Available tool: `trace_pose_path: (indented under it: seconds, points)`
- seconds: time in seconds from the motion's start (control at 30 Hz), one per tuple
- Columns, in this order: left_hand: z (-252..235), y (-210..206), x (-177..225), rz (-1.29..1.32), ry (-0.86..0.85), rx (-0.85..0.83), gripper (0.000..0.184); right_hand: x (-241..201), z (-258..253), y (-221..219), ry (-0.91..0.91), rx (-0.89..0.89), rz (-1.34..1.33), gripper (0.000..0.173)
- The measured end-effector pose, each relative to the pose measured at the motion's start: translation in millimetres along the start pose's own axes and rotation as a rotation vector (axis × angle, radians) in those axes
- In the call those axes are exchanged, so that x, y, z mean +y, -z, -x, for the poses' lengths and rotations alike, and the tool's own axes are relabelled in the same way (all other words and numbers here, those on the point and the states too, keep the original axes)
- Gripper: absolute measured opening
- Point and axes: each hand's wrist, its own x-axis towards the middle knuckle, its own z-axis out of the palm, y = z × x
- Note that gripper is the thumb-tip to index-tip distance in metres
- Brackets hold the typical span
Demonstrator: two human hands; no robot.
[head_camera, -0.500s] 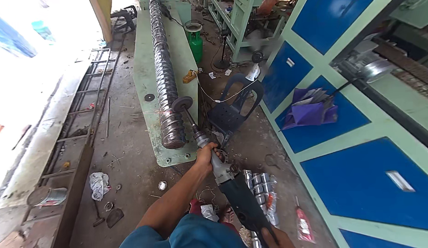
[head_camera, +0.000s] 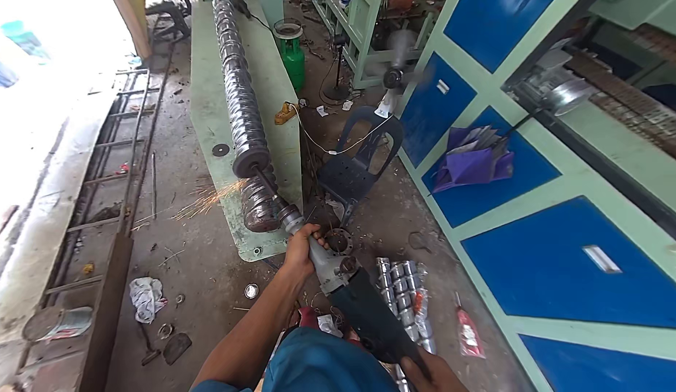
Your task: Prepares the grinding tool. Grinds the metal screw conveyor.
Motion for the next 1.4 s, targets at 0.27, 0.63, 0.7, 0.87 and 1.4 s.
trace_pose_path:
  seconds: [0.27,0.63,0.7,0.87,1.4]
  points:
    - [8,16,6,0.005,-0.019,0.006,0.012,-7,1,-5,0.005,-0.025,0.038,0.052]
    - [5,18,4,-0.004,-0.032,0.025,0.011,-1,-4,-4,0.019,-0.032,0.052,0.052]
    - [2,14,2,-0.010,-0.033,0.020,0.011,4,-6,-4,0.016,-0.023,0.033,0.052]
    - [-8,3,-4,-0.048,-0.021,-0.002,0.009,22,-11,-7,0.029,0.006,-0.016,0.050]
    - [-38,-15,-26,-0.173,-0.020,0.084,0.007,60,-35,-20,-0.044,0.051,-0.232,0.045]
